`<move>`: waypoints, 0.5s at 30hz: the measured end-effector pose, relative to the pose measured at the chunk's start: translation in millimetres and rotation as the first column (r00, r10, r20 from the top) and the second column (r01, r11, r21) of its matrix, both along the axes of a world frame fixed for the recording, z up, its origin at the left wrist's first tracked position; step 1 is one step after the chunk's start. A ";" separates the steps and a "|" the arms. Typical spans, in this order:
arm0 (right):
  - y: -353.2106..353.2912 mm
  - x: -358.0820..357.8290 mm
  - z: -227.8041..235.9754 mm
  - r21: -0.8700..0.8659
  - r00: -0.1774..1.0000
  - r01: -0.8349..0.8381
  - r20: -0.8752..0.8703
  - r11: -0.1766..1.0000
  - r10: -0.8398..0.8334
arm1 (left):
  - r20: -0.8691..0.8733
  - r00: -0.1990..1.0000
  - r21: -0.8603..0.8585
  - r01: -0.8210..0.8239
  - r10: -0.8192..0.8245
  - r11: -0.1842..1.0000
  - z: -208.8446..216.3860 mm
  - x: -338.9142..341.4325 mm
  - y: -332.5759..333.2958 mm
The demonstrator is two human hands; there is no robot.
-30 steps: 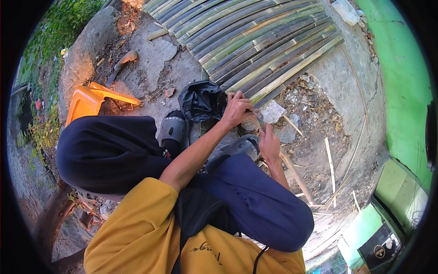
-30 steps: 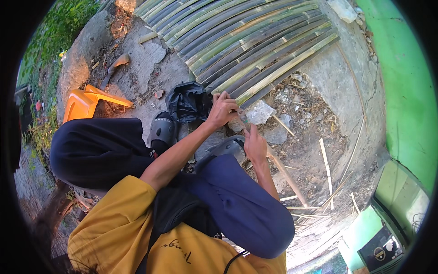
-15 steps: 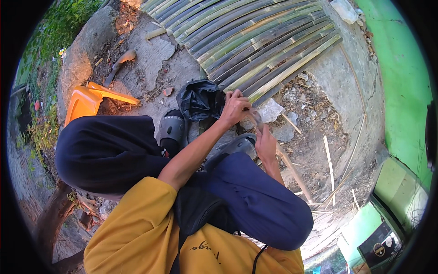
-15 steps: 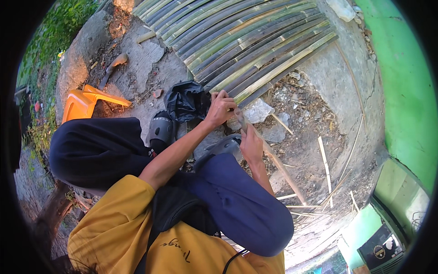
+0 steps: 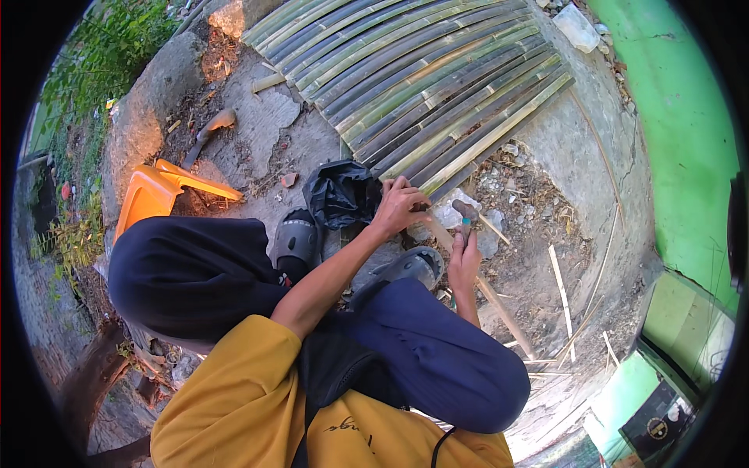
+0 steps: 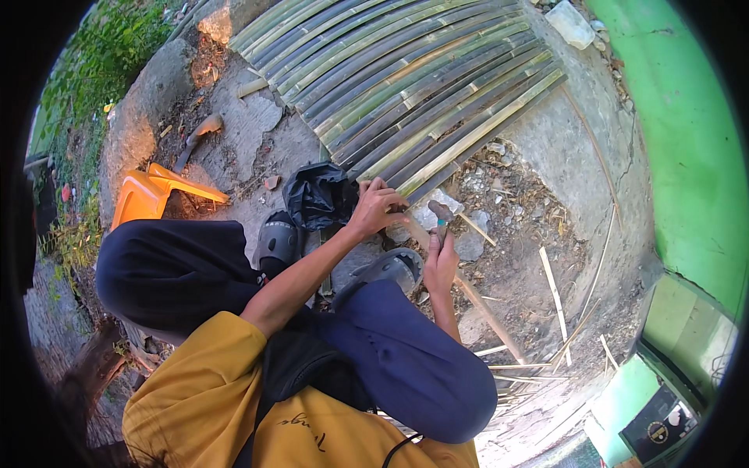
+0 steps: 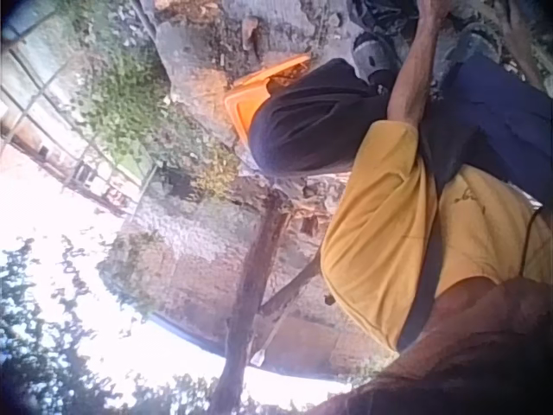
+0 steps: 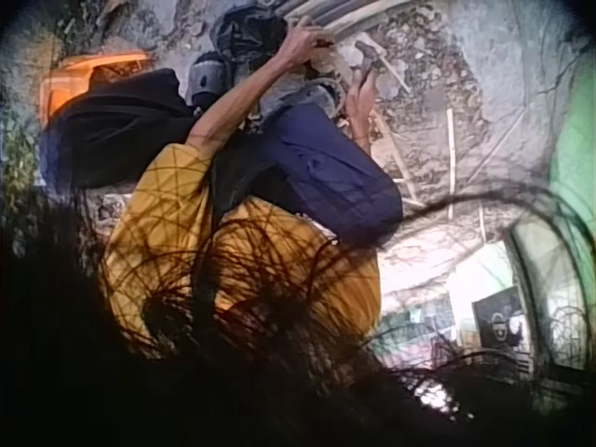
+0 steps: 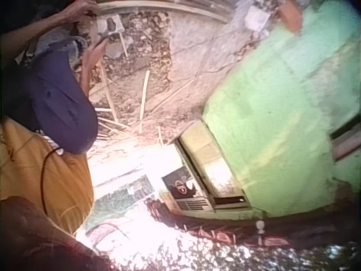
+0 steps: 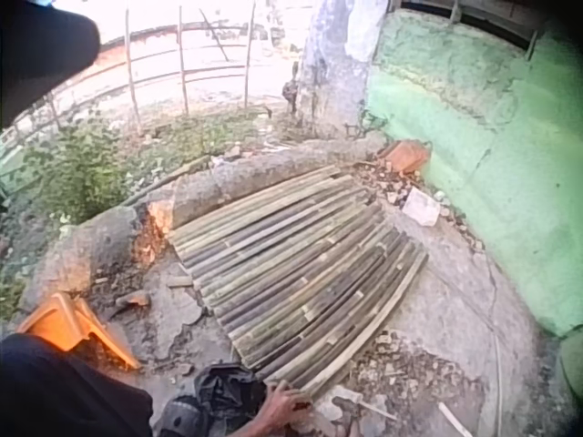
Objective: The person aligns bamboo slats on a frame, takes nails from a plastic bag, and hammers them into the bamboo slats using a hammer.
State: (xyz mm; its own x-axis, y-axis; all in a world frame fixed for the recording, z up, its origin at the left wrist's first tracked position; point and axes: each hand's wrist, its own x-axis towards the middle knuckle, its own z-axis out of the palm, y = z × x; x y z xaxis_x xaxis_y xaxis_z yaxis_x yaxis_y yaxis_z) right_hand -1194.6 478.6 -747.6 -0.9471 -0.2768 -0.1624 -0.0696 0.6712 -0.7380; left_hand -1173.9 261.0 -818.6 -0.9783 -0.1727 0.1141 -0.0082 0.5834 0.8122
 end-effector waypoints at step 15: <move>-26.0 -67.3 -3.3 -0.478 0.857 0.285 0.515 0.831 0.002 | -0.074 0.985 0.026 -0.153 0.154 0.988 34.5 -9.2 -93.0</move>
State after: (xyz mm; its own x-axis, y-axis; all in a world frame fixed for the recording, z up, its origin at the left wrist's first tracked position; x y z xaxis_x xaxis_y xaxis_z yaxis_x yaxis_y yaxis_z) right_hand -1261.9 452.6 -750.9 -0.8210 -0.3223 -0.4712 0.4483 0.1472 -0.8817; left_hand -1183.1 168.0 -784.1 -0.9287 -0.3234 0.1815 -0.0347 0.5632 0.8256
